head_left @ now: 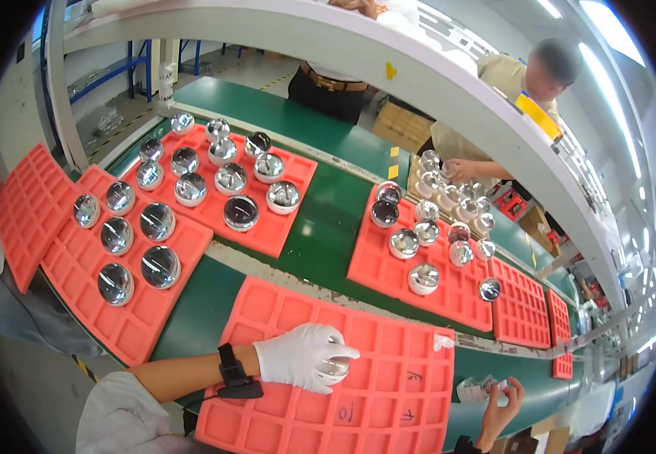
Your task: Inspecting and wiping reflective electronic components at a manual assembly station.
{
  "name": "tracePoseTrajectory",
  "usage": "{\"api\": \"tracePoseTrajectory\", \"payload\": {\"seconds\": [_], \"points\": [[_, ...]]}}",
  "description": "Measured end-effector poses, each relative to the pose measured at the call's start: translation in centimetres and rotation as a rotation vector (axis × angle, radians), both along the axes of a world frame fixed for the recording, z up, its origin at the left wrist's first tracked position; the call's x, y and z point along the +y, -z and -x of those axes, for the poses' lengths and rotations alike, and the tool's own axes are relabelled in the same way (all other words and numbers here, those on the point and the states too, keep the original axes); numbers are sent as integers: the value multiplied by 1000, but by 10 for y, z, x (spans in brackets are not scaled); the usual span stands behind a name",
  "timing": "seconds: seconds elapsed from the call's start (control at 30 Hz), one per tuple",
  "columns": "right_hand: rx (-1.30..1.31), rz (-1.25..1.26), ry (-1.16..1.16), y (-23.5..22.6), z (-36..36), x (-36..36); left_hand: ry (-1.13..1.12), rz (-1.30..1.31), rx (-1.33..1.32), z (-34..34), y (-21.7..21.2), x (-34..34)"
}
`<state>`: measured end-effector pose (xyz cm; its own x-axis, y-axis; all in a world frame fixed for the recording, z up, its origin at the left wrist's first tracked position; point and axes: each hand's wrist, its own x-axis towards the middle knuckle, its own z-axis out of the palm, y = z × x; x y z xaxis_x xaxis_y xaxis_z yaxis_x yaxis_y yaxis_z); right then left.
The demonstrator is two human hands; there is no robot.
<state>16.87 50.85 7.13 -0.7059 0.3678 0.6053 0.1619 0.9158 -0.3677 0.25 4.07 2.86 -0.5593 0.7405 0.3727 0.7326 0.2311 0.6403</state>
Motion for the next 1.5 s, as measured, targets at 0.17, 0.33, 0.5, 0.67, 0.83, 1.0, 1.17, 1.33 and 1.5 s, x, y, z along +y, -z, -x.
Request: {"api": "tracePoseTrajectory", "payload": {"seconds": [0.17,0.33,0.5,0.67,0.83,1.0,1.17,1.33,1.5], "points": [[-8,-44,-26,2,4,-2,27,82,-79,2,0,0],[-33,65,-11,8,2,-3,38,104,-80,2,-6,-1],[4,94,-24,5,3,-5,35,110,-70,0,-6,-2],[-50,210,-11,7,-1,2,48,102,-34,1,-9,-5],[-152,5,102,-21,-8,-23,30,105,-84,0,-1,-5],[-227,-35,54,-28,-14,-22,43,86,-85,1,-5,-4],[-242,-23,53,-27,-13,-18,38,101,-94,0,-5,-3],[-266,9,30,-31,-16,-23,45,102,-134,0,-10,-6],[-401,-37,74,-29,-19,-21,27,54,-104,-2,-3,-6]]}}
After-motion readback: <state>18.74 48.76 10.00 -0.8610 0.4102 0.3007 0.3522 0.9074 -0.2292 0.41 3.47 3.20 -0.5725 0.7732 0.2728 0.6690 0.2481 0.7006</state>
